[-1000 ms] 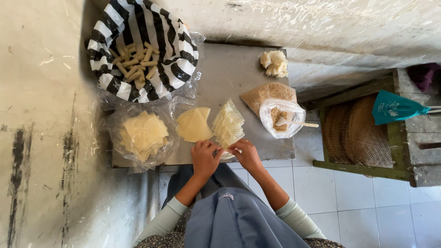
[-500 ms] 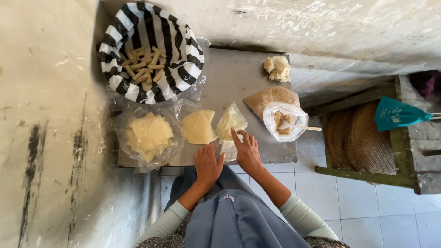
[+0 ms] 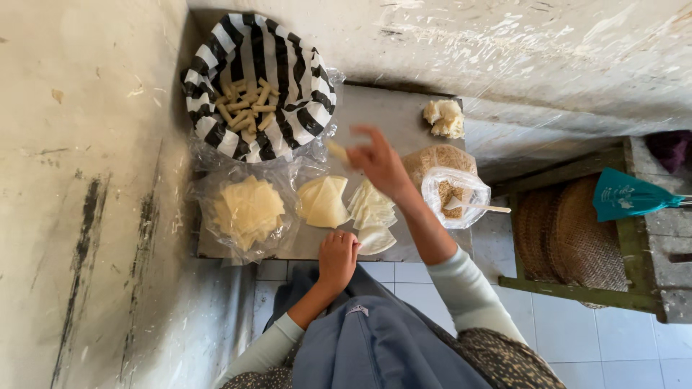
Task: The person fills small square plastic sheets with a spoonful of filling from a bag and folds them into triangular shapes.
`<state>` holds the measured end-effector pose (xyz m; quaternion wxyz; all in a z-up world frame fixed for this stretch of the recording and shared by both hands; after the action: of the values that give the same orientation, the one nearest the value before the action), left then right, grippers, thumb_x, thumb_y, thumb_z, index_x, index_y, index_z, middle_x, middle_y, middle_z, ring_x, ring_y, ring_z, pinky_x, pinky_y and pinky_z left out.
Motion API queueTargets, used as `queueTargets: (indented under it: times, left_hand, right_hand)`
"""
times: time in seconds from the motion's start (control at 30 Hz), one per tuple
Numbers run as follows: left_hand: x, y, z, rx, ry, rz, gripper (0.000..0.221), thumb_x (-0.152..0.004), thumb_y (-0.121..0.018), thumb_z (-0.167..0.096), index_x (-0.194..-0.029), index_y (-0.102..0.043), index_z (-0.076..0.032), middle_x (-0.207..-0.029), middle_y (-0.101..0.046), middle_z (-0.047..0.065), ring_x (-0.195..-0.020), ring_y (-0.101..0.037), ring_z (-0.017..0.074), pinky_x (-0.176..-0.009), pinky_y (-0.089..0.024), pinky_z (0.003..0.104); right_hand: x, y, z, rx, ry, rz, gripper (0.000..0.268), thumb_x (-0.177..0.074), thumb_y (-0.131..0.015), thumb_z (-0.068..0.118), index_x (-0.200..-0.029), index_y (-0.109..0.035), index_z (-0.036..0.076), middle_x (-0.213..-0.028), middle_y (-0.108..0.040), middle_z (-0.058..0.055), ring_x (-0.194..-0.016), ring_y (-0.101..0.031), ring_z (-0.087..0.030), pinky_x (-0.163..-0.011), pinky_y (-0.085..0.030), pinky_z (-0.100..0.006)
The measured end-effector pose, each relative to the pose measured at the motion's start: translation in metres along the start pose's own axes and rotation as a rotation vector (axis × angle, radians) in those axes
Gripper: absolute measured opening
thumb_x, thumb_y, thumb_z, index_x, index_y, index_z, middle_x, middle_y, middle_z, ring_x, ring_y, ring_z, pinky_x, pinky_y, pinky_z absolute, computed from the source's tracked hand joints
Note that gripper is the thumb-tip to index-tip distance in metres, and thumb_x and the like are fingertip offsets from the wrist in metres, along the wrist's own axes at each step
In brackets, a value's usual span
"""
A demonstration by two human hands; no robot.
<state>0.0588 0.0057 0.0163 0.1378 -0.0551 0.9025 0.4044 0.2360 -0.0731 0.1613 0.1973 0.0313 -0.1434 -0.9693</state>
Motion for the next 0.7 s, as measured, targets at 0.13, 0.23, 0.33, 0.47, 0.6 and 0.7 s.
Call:
queueTargets:
  times: [0.13,0.23,0.33,0.47,0.6,0.7]
  left_hand:
    - [0.005,-0.007,0.006,0.176,-0.007,0.018,0.016,-0.094,-0.069,-0.022,-0.094,-0.058,-0.010,-0.083,-0.063,0.011,-0.083,-0.060,0.0349,-0.074,-0.045,0.049]
    - [0.006,-0.007,0.009,0.212,0.023,0.008,0.015,-0.093,-0.069,-0.020,-0.094,-0.059,-0.010,-0.082,-0.065,0.011,-0.081,-0.060,0.0357,-0.073,-0.046,0.049]
    - [0.001,-0.008,0.009,0.197,-0.007,0.008,0.016,-0.094,-0.071,-0.020,-0.097,-0.059,-0.011,-0.082,-0.066,0.008,-0.083,-0.062,0.0336,-0.074,-0.045,0.048]
    - [0.006,-0.009,0.011,0.287,0.058,0.087,0.026,-0.087,-0.076,-0.021,-0.103,-0.060,-0.009,-0.078,-0.064,0.006,-0.081,-0.062,0.0303,-0.077,-0.046,0.045]
    - [-0.001,-0.003,0.006,0.312,0.032,0.053,0.029,-0.083,-0.077,-0.018,-0.105,-0.061,-0.009,-0.079,-0.066,0.005,-0.083,-0.063,0.0287,-0.079,-0.046,0.044]
    - [0.002,-0.004,0.009,0.325,0.092,0.070,0.027,-0.083,-0.077,-0.017,-0.103,-0.060,-0.009,-0.081,-0.065,0.006,-0.082,-0.063,0.0287,-0.079,-0.047,0.043]
  right_hand:
    - [0.006,0.020,0.030,-0.148,0.226,-0.122,0.043,-0.105,-0.061,0.019,-0.141,-0.043,0.003,-0.126,-0.066,-0.011,-0.114,-0.066,-0.017,-0.094,-0.055,-0.027]
    - [0.071,0.052,-0.008,-0.168,0.268,-0.532,0.017,-0.108,-0.065,0.007,-0.122,-0.055,0.003,-0.104,-0.061,-0.005,-0.092,-0.058,-0.011,-0.082,-0.053,-0.025]
    - [0.159,0.101,-0.063,-0.119,0.392,-1.144,0.021,-0.110,-0.061,0.002,-0.118,-0.043,0.007,-0.103,-0.055,-0.002,-0.086,-0.052,-0.008,-0.069,-0.046,-0.022]
    - [0.220,0.157,-0.147,-0.302,0.026,-1.467,0.039,-0.102,-0.068,0.009,-0.131,-0.041,0.005,-0.090,-0.052,0.000,-0.070,-0.047,-0.004,-0.056,-0.041,-0.021]
    - [0.199,0.176,-0.171,-0.151,-0.070,-1.093,0.031,-0.100,-0.070,0.015,-0.126,-0.061,0.001,-0.080,-0.054,0.003,-0.062,-0.043,-0.004,-0.051,-0.034,-0.023]
    - [0.197,0.174,-0.179,0.038,-0.132,-1.031,0.024,-0.107,-0.066,0.021,-0.110,-0.075,-0.001,-0.075,-0.057,0.003,-0.064,-0.045,-0.003,-0.055,-0.035,-0.022]
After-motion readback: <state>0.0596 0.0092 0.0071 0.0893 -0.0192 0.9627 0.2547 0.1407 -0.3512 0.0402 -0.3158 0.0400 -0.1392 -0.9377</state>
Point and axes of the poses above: each hand's wrist, its own x-axis away from the middle knuckle, its own y-axis out of the back of the hand, z = x × y, the point moved 6 cm from there along -x, towards the middle knuckle
